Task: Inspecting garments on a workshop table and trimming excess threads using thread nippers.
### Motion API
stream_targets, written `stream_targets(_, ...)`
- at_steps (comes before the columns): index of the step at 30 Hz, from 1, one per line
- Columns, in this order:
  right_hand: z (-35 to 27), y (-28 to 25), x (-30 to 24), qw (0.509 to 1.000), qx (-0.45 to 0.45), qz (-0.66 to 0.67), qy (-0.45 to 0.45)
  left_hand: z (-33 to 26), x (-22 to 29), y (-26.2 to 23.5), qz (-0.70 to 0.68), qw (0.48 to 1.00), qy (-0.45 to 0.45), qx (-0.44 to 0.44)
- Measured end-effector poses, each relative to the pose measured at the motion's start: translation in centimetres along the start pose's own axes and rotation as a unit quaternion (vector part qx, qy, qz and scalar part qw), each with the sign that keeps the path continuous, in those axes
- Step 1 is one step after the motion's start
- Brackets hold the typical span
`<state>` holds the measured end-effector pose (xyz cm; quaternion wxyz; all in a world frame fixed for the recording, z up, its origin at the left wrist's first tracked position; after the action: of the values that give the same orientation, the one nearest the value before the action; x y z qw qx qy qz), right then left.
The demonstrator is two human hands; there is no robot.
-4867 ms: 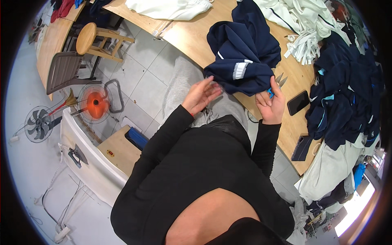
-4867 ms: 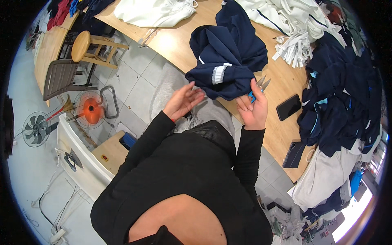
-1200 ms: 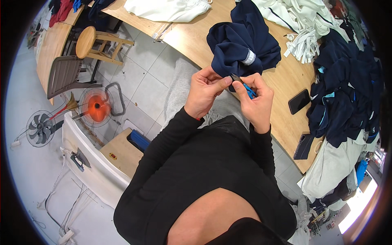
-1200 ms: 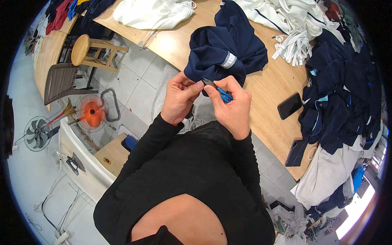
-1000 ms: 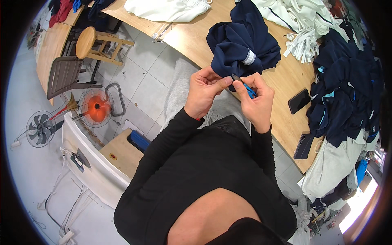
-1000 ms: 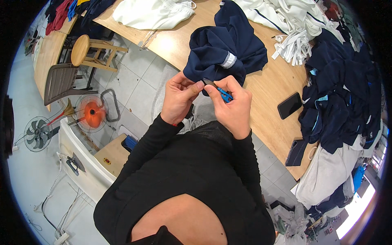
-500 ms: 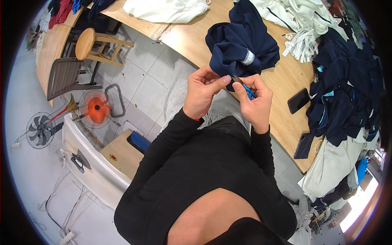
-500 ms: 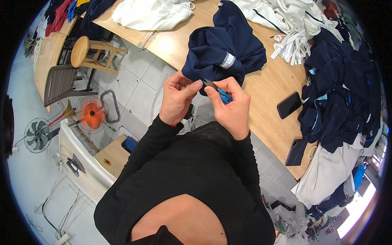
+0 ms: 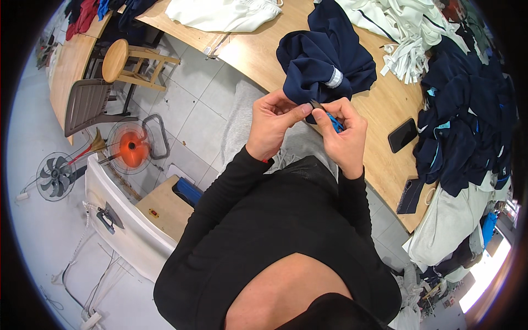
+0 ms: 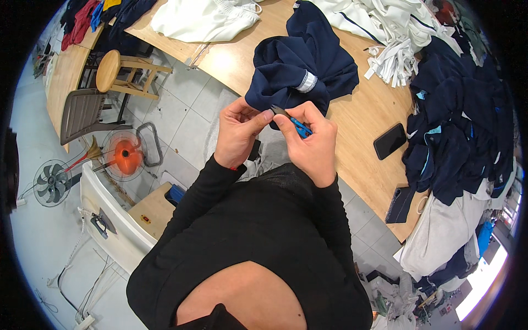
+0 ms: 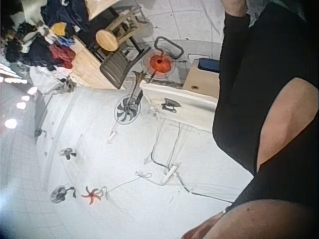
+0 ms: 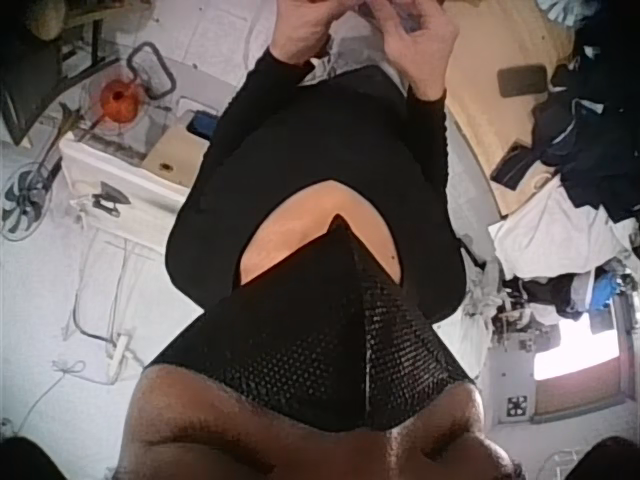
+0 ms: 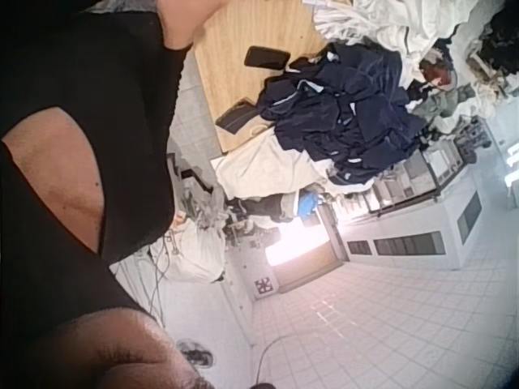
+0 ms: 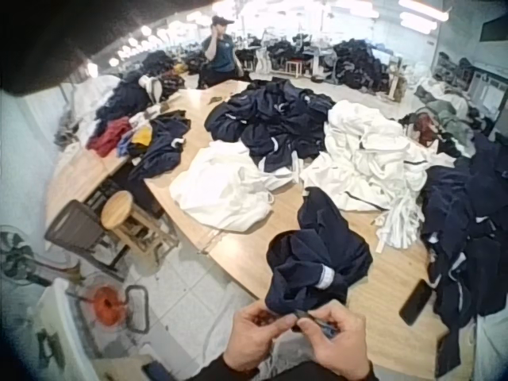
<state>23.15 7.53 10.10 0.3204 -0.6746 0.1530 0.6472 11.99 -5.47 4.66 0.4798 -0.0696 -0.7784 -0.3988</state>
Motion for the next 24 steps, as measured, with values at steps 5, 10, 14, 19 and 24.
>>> stream_targets(5, 0.1, 0.0, 0.6, 0.999, -0.015, 0.035, 0.016, 0.0, 0.2, 0.2, 0.0, 1.0, -0.004, 0.0)
stream_targets(10, 0.0, -0.1, 1.7, 0.998, -0.016, 0.059, 0.025, 0.1, 0.2, 0.0, -0.009, 1.0, 0.004, -0.001)
stream_targets(14, -0.2, 0.0, 1.0, 0.996, -0.015, 0.076, 0.046, 0.2, 0.4, 0.1, -0.028, 1.0, 0.007, 0.007)
stream_targets(19, -0.1, 0.2, 0.9, 0.998, -0.009, 0.053, 0.02, 0.2, 0.1, 0.2, -0.017, 1.0, 0.023, 0.0)
stream_targets(24, 0.2, 0.2, 0.7, 0.999, -0.007, 0.033, 0.0, 0.1, 0.4, 0.3, 0.008, 1.0, 0.027, -0.001)
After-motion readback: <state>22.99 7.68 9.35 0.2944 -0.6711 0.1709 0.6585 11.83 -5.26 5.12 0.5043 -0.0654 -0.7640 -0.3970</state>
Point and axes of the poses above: each hand's wrist, its own z-axis towards the middle knuckle, its own y-axis out of the palm, x = y × z, the point moved 3 cm from there along z, towards the middle knuckle, and after that the axes turned 3 degrees about z, right-handed, at the moved point
